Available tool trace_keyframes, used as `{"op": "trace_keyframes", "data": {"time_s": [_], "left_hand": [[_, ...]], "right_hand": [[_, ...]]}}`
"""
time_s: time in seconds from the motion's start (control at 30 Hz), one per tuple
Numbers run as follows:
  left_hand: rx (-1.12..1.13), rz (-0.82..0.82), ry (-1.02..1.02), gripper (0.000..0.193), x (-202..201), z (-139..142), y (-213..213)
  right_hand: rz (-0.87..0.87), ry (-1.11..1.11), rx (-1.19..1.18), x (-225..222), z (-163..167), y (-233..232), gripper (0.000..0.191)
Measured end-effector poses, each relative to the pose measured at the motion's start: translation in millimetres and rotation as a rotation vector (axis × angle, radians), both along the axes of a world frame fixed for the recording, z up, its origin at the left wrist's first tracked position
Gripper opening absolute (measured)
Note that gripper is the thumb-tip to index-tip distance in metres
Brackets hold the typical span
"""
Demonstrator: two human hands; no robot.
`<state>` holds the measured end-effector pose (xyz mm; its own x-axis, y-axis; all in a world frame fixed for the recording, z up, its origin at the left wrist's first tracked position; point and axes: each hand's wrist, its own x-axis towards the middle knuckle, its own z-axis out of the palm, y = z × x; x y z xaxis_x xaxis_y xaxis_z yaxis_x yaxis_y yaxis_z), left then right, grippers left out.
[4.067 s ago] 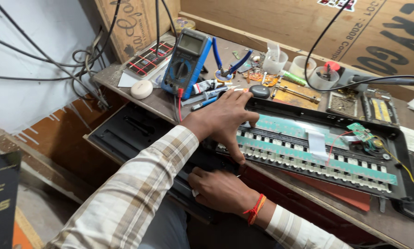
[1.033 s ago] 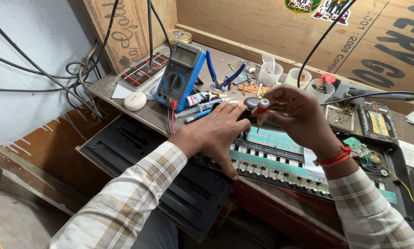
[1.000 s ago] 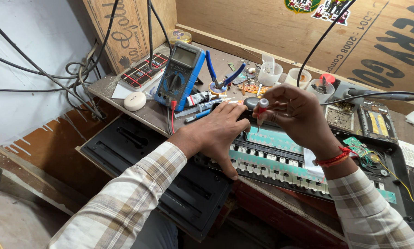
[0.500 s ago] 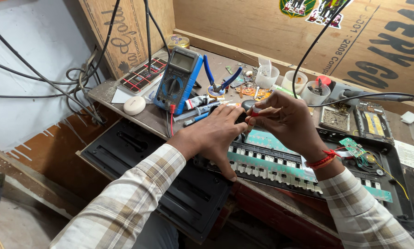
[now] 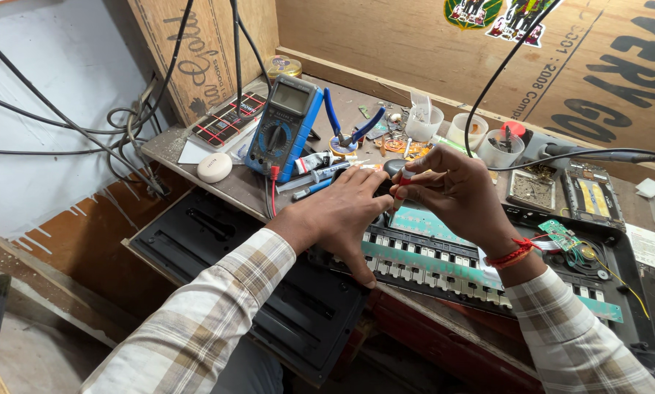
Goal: The person uses a small screwdriver to tighten screws on a disassembled electronic device, likely a keyboard, on a cluttered workbench. They manipulate the device's casing and internal components, then reattach the casing and continue securing it with screws.
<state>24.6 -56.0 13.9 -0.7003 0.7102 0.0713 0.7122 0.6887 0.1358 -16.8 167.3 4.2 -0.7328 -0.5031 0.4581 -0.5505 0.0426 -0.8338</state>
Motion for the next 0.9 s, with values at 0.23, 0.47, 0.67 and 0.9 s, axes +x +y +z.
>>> {"op": "trace_keyframes", "data": {"time_s": [0.23, 0.47, 0.67, 0.9], "left_hand": [[0.004, 0.0, -0.006, 0.125, -1.2, -2.6, -0.5], [-0.002, -0.012, 0.008, 0.124, -1.8, -2.9, -0.7], [0.014, -0.024, 0.019, 0.127, -1.7, -1.4, -0.8], [-0.019, 0.0, -0.004, 0.122, -1.1, 0.6, -0.1]], "right_hand": [[-0.024, -0.024, 0.018, 0.6, 0.6, 0.5, 0.018], [-0.035, 0.173, 0.069, 1.3, 2.3, 0.9, 0.025], [-0.091, 0.321, 0.122, 7.6, 3.0, -3.0, 0.03], [0.027, 0.352, 0.058, 7.2, 3.4, -0.3, 0.024]]}}
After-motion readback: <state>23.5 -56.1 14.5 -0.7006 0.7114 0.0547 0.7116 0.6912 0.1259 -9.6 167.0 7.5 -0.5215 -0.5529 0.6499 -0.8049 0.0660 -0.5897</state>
